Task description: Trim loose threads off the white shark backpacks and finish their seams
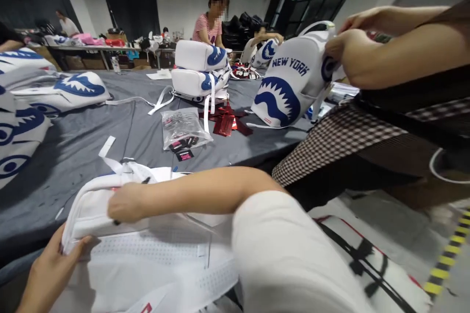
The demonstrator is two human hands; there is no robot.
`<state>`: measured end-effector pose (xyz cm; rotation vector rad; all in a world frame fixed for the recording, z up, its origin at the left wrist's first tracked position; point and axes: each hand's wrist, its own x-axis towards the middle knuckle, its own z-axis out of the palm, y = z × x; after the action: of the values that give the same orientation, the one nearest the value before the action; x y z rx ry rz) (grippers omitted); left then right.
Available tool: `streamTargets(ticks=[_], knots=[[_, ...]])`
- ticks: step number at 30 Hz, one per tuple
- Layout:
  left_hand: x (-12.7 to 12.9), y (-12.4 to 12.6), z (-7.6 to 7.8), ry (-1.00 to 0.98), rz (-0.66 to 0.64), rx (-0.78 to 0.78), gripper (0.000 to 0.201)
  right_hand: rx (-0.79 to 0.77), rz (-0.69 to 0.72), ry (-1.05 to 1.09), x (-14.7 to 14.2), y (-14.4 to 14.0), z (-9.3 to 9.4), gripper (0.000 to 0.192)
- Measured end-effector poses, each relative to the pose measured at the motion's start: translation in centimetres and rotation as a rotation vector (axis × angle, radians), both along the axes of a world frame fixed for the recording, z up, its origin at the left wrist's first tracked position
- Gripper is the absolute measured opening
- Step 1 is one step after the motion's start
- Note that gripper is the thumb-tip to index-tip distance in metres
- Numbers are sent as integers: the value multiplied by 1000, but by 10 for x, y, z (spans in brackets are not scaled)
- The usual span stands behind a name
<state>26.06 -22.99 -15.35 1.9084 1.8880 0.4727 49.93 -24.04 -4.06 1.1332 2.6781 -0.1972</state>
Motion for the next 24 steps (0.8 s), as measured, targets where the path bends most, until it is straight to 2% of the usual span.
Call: streamTargets(ticks=[3, 6, 8, 11, 12, 13, 15, 17, 20, 22, 24], knots=[[3, 1, -1, 8, -32, -68, 79, -22, -115, -96, 40, -26, -4, 27], [5, 7, -8, -94, -88, -50, 86, -21, -285, -114, 53, -48, 3, 25], [4, 12, -13, -155, -144, -34, 89, -81, -390, -25, 51, -69, 11, 24], [1, 14, -15, -179, -210, -56, 79, -286, -542, 204, 60, -98, 20, 26], [-1, 12, -14, -179, -208, -59, 76, -279, -625, 274, 71, -103, 22, 22], [-2, 9, -13, -175, -196, -63, 74, -198, -729, 320, 87, -103, 23, 18], [-4, 1, -9, -174, -170, -69, 72, 117, -997, 377, 129, -90, 21, 26], [-6, -8, -7, -180, -139, -76, 72, 313, -1154, 362, 175, -63, 9, 46], [-9, -16, -8, -182, -33, -71, 73, 351, -1214, 315, 229, -16, -26, 68], [-12, -18, -10, -179, 44, -73, 74, 326, -1185, 301, 248, 10, -56, 70], [-14, -17, -13, -187, 58, -96, 76, 285, -1121, 290, 254, 29, -84, 65]])
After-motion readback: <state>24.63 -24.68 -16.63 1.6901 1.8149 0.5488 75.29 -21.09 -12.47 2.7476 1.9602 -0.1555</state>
